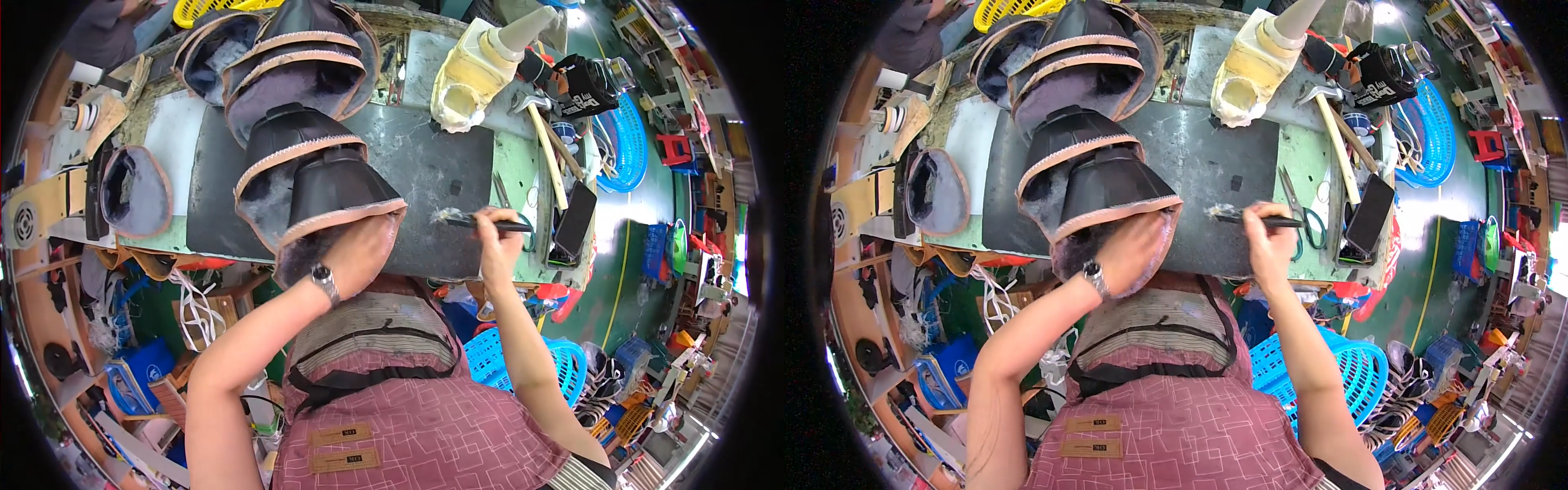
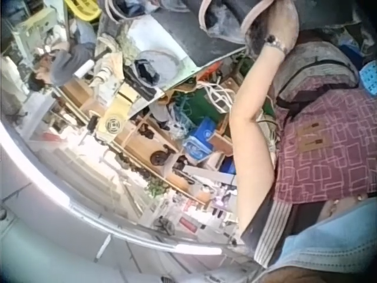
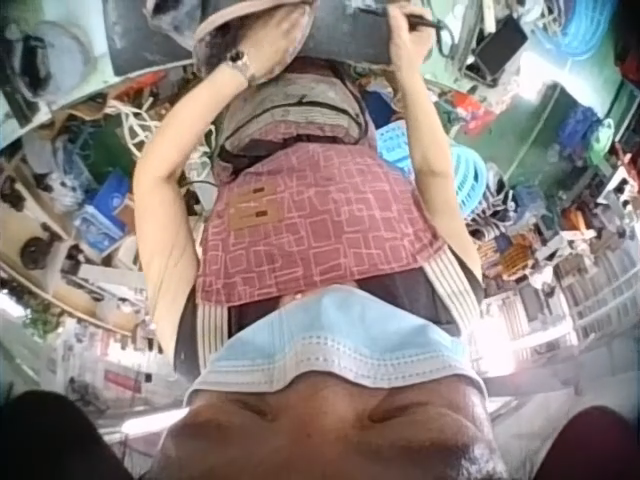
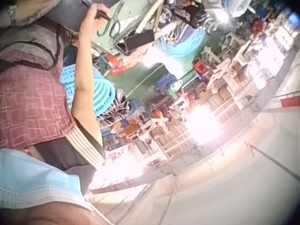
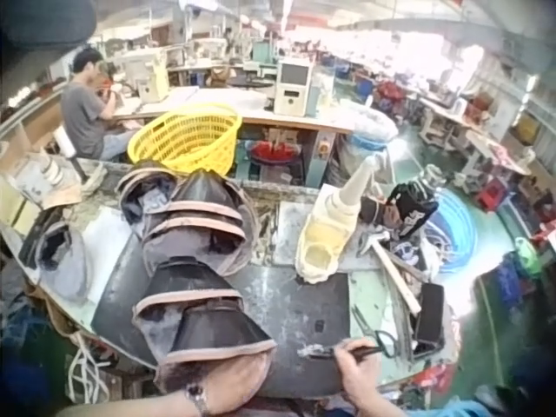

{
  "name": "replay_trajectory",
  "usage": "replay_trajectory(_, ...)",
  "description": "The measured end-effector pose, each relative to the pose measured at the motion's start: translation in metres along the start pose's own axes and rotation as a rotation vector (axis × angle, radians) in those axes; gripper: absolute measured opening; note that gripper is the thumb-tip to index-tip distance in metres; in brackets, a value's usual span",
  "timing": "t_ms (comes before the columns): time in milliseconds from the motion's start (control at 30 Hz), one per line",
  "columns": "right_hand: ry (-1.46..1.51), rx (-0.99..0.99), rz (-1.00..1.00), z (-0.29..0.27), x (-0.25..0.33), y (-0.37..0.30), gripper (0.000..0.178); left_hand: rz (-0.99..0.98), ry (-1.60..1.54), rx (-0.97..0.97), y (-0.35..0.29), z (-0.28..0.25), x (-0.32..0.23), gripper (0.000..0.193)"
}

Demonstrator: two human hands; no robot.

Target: Applying adhesive to the edges of shoe uppers and soles using a brush.

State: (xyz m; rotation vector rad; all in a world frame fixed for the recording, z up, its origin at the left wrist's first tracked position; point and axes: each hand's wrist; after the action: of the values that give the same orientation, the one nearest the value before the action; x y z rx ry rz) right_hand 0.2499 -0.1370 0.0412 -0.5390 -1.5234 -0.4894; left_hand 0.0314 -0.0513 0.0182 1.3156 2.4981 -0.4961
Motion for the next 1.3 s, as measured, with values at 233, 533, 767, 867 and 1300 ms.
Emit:
replay_trajectory(233,0.219,0.044,0.251,0.000,0.007,-0.009,0.009,0.055,0.406,-0.379,0.008,-0.076,0.059,0.033)
replay_trajectory(533,0.662,0.020,0.223,-0.012,0.050,-0.005,0.015,-0.472,0.412,-0.385,-0.046,-0.147,0.045,0.063)
replay_trajectory(767,0.579,0.368,0.475,0.031,-0.007,0.007,0.020,0.179,0.469,-0.517,0.041,-0.035,-0.005,0.047)
replay_trajectory(867,0.636,0.299,0.632,0.027,-0.067,0.006,0.017,0.337,0.119,-0.082,0.032,-0.004,-0.023,0.046)
replay_trajectory(1300,0.721,0.068,0.367,-0.011,0.000,-0.040,0.019,0.266,0.287,0.134,0.042,0.015,-0.011,0.022)
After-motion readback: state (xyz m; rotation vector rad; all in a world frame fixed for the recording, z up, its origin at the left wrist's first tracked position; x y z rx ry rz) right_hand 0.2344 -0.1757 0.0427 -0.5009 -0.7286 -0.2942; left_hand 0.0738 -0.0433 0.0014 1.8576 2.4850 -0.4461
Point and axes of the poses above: each hand's wrist, its own y-axis towards the middle knuckle, its own z-axis out of the palm, x = y × z, and after that the axes turned 5 degrees about -y, right-handed
